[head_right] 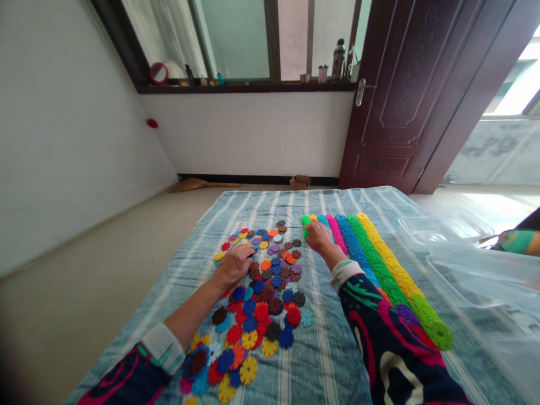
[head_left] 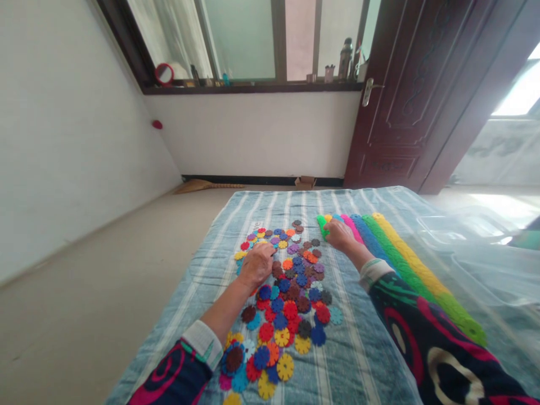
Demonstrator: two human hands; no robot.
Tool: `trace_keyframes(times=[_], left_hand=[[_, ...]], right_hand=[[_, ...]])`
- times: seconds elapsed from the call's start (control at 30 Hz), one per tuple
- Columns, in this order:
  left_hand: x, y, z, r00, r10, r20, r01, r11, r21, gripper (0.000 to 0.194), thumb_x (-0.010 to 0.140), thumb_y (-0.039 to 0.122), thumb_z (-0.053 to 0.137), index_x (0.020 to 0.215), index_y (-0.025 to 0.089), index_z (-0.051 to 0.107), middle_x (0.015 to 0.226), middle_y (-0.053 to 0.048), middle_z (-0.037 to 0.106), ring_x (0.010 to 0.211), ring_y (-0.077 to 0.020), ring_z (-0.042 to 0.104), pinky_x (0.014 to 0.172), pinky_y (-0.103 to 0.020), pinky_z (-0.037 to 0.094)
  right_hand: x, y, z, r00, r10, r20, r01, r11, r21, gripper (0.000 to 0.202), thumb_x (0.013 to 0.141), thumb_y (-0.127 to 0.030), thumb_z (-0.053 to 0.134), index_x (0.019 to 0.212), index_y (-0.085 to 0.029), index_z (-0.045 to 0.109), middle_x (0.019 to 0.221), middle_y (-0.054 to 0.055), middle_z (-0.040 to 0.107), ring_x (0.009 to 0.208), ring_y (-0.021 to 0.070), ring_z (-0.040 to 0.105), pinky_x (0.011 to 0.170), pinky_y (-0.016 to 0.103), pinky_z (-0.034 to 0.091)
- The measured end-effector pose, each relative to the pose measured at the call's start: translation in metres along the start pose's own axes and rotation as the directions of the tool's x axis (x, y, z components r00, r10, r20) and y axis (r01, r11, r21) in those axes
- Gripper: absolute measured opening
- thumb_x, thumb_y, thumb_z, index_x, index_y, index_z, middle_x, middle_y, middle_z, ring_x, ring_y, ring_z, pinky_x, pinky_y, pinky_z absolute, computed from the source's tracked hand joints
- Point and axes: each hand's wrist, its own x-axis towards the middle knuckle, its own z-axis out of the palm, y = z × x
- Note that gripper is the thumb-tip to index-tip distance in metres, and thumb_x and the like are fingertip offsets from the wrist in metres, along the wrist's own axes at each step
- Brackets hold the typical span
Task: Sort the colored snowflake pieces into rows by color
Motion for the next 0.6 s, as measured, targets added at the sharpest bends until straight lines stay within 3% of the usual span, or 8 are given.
trace_keyframes(times=[0.4,0.6], left_hand=[[-0.008,-0.006,-0.005,0.999,0.021,0.037,-0.019,0.999,-0.030,0.026,0.075,0.008,0.047,0.085,0.017,0.069,0.100,-0.009,0.070,0.101,-0.0225,0.061,0.096,-0.038,0.047],[-0.018,-0.005,-0.013,0.997,0.030,0.066,-0.027,0.999,-0.042,0.025,0.078,0.009,0.046,0.086,0.017,0.068,0.098,-0.010,0.070,0.098,-0.0218,0.063,0.093,-0.035,0.048]], right_hand=[[-0.004,0.001,-0.005,1.000,0.017,0.007,-0.017,1.000,0.001,0.033,0.081,-0.008,0.049,0.105,-0.019,0.069,0.113,0.010,0.065,0.103,0.0213,0.061,0.076,0.024,0.041],[-0.033,-0.023,-0.015,0.998,-0.050,-0.044,0.054,0.995,0.088,0.026,0.088,-0.017,0.047,0.102,-0.020,0.068,0.107,0.009,0.065,0.097,0.0207,0.061,0.071,0.025,0.040]])
